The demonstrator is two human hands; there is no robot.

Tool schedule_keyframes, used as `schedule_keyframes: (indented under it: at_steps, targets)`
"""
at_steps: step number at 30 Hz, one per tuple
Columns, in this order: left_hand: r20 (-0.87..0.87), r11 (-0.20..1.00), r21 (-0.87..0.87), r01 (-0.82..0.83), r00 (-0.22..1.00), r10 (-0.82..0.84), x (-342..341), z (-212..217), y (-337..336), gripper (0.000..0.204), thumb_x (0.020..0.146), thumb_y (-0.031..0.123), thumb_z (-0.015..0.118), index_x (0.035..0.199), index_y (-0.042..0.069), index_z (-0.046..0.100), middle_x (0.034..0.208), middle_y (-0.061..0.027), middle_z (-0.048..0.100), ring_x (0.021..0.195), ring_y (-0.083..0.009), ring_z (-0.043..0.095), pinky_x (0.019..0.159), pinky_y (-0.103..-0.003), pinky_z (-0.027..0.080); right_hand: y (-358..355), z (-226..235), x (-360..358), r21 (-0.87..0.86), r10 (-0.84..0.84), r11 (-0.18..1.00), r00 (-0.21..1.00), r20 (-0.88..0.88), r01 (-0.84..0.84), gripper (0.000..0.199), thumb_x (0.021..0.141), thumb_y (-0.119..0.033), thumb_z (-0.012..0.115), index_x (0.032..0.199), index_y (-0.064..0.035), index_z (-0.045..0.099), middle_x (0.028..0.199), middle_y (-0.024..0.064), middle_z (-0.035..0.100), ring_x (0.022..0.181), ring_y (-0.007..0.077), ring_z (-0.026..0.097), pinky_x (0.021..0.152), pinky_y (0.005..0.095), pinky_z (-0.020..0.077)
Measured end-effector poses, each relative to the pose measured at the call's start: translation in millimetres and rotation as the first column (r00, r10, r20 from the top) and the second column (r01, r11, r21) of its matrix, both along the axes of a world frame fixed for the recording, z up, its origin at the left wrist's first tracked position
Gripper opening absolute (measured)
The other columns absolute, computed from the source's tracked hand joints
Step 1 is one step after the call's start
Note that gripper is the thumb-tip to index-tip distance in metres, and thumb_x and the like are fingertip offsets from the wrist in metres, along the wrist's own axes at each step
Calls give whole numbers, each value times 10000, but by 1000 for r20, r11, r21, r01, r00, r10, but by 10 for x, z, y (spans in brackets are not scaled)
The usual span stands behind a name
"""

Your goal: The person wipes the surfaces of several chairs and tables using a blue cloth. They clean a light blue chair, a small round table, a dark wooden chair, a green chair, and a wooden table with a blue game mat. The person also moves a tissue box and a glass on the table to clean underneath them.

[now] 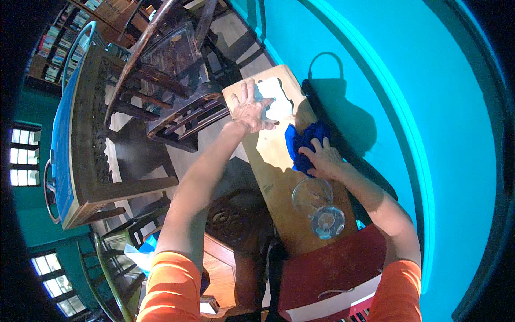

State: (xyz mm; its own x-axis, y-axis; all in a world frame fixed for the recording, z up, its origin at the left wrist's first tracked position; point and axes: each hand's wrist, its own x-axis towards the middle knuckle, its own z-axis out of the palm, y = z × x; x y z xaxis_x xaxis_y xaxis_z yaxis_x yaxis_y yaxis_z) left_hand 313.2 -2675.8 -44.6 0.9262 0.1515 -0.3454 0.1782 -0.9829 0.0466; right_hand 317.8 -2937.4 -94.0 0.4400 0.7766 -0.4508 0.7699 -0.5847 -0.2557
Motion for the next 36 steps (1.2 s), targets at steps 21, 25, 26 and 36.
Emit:
schedule_keyframes:
  at_steps: [21, 25, 26, 36]
  targets:
    - [203, 944, -325, -54, 971, 126, -612, 76, 468, 577, 499, 407, 800, 1055, 266, 741, 1375, -205, 308, 1292, -424, 289, 1026, -597, 315, 364, -167, 257, 46, 70, 996, 991, 118, -76, 462, 820, -143, 632, 1259, -189, 499, 1182, 178, 469, 1096, 405, 469, 861, 503, 479]
    - [167, 920, -388, -48, 979, 121, -1033, 294, 705, 578, 503, 424, 818, 1057, 279, 740, 1388, -241, 304, 1306, -456, 277, 1065, -572, 293, 884, -141, 714, 107, 76, 989, 974, 212, -101, 363, 913, -138, 431, 1264, -190, 508, 1212, 191, 481, 1107, 437, 474, 890, 528, 468]
    - [199, 921, -389, -19, 975, 104, -1160, 279, 782, 577, 503, 429, 821, 1054, 279, 741, 1374, -248, 318, 1301, -457, 284, 1067, -564, 294, 1076, -196, 844, 119, 13, 992, 975, 221, -40, 362, 910, -146, 443, 1263, -185, 509, 1223, 193, 479, 1127, 446, 464, 912, 541, 455]
    - [222, 843, -537, 45, 971, 90, -1827, 662, 989, 572, 502, 459, 823, 1009, 203, 758, 1380, -310, 318, 1313, -431, 305, 1095, -488, 263, 2053, -544, 1339, 329, -291, 928, 891, 348, 174, 562, 774, -222, 678, 1290, -319, 477, 1286, 136, 482, 1156, 506, 417, 1004, 599, 360]
